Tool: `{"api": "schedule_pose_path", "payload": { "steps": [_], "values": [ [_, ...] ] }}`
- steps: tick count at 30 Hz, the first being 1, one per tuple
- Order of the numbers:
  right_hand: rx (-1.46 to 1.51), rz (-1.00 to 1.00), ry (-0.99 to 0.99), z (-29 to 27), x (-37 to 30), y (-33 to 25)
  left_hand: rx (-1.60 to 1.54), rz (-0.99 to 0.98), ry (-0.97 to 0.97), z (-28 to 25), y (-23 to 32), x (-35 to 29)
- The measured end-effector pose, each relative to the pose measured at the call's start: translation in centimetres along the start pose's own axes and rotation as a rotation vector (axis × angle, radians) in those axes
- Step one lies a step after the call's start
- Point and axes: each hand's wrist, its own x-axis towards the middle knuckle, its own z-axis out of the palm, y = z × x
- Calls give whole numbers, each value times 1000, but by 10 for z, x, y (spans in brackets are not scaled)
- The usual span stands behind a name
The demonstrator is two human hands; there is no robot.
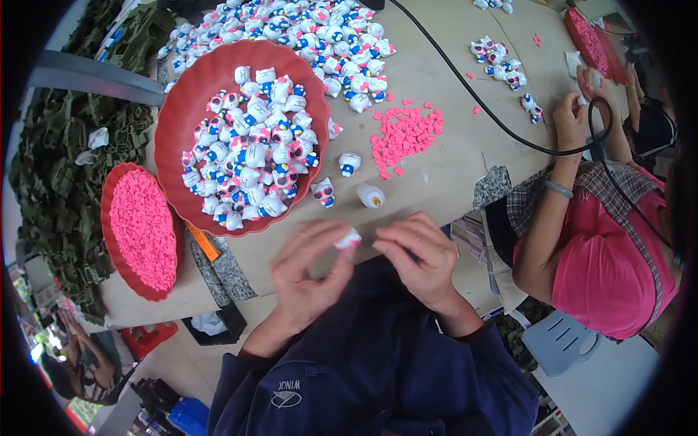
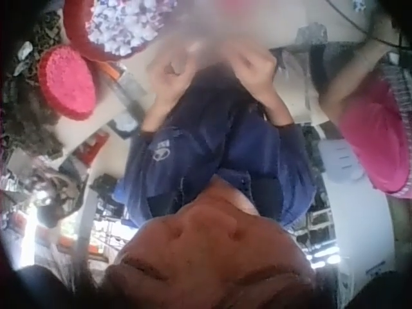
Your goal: The person assembles small figurines by applying glue from a bottle onto each figurine, attaching small bows to them by hand, and placing them on the table.
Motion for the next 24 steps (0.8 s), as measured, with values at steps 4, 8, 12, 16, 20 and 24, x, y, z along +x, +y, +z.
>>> {"api": "schedule_pose_path", "payload": {
  "steps": [4,8,12,16,20,24],
  "values": [
    [-140,142,141,4,15,5,460,69,370,-20,16,37],
    [-157,56,94,19,23,14,659,288,279,-20,8,19],
    [-89,24,82,14,18,14,792,-50,68,14,-10,7],
    [144,157,128,9,-2,19,909,-164,64,24,-13,21],
    [75,86,68,-10,-6,18,787,-67,41,29,-5,15],
    [74,79,84,-27,-3,3,120,-138,60,26,-14,1]
  ]
}}
